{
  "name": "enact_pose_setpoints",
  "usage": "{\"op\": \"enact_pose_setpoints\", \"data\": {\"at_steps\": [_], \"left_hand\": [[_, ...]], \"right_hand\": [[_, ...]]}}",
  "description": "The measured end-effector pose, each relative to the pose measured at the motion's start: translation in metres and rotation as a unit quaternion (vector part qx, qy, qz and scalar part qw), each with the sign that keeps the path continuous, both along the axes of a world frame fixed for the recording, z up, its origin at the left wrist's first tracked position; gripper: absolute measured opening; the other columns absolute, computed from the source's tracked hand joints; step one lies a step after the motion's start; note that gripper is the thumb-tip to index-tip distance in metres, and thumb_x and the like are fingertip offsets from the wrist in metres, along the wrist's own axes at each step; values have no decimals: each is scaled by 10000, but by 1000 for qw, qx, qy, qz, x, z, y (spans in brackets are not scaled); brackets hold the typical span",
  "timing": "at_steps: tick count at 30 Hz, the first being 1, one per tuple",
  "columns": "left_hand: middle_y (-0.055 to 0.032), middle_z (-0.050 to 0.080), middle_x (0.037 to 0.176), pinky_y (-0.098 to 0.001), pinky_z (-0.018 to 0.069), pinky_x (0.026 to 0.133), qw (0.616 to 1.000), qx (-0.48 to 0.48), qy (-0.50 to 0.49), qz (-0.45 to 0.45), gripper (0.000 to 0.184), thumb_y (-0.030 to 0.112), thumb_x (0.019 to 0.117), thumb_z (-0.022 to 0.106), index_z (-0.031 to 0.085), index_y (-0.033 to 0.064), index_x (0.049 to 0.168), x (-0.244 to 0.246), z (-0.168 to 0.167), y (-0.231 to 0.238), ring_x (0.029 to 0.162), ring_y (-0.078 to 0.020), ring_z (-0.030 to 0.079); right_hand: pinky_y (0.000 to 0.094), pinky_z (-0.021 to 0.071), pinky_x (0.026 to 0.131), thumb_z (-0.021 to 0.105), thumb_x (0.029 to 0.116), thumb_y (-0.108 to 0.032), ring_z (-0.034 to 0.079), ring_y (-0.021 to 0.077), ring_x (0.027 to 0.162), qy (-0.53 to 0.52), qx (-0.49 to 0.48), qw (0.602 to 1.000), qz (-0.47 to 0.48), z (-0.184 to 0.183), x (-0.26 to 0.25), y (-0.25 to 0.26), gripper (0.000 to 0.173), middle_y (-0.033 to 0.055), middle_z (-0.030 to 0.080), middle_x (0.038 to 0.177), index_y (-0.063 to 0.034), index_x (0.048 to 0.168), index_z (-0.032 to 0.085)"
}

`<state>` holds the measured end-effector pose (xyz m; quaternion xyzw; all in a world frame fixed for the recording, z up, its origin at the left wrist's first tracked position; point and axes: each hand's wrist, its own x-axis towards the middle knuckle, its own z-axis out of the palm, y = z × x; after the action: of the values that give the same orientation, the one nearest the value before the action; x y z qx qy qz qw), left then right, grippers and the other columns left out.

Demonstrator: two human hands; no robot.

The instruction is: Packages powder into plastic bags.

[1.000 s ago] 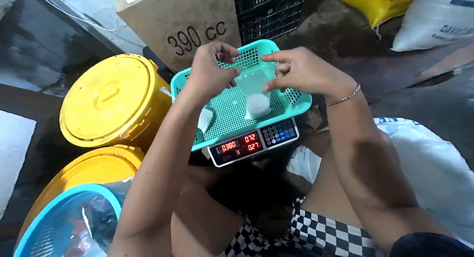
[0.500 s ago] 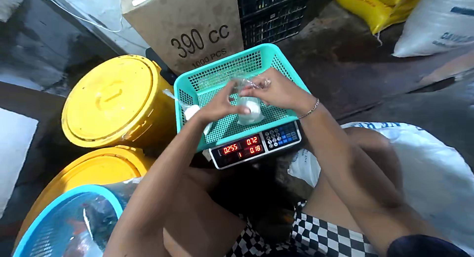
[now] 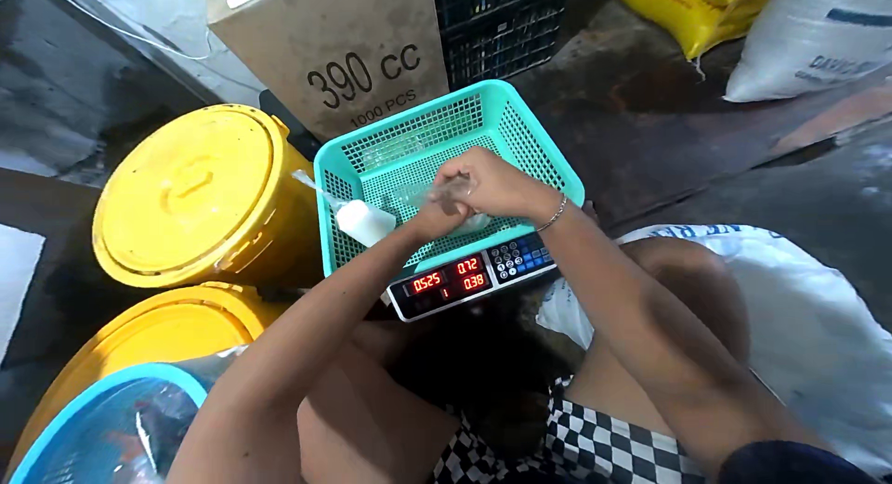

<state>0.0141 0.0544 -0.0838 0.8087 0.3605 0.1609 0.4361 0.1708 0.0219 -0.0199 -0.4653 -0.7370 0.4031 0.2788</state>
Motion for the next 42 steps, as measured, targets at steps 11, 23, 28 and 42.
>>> {"op": "enact_pose_setpoints", "data": {"at_steps": [11, 23, 28, 42], "left_hand": [[-91, 661, 953, -276, 529, 833, 998, -34, -58, -12, 203, 54, 1016, 551, 638, -78, 1145, 10, -9, 10, 860, -76, 617], [-128, 712, 999, -458, 517, 909, 999, 2, -11, -50, 396, 205, 1095, 383, 703, -28, 1076, 13, -19, 22, 962, -198, 662], [-144, 679, 978, -354, 541, 872, 998, 27, -23, -46, 220, 93, 983, 551, 659, -59, 1099, 11, -12, 16, 928, -177, 653], [-206, 674, 1054, -463, 492, 948, 999, 4, 25, -43, 314, 139, 1090, 441, 667, -76, 1130, 19, -6, 14, 1002, -259, 634]], "right_hand": [[346, 550, 613, 761, 921, -93, 636, 180, 670, -70, -80, 994, -4, -3, 32, -4, 482, 121, 697, 890, -24, 1361, 576], [208, 540, 546, 581, 982, 5, 624, 58, 587, 168, -43, 984, -33, 19, 46, -13, 215, 15, 687, 786, -14, 1191, 537], [343, 549, 644, 738, 917, -46, 623, 167, 678, 21, -37, 999, -5, -8, 24, -6, 393, 140, 694, 885, 47, 1281, 620], [478, 561, 791, 818, 874, -126, 669, 268, 808, -69, -41, 994, -68, 9, 42, -19, 640, 167, 705, 933, 9, 1425, 520]]}}
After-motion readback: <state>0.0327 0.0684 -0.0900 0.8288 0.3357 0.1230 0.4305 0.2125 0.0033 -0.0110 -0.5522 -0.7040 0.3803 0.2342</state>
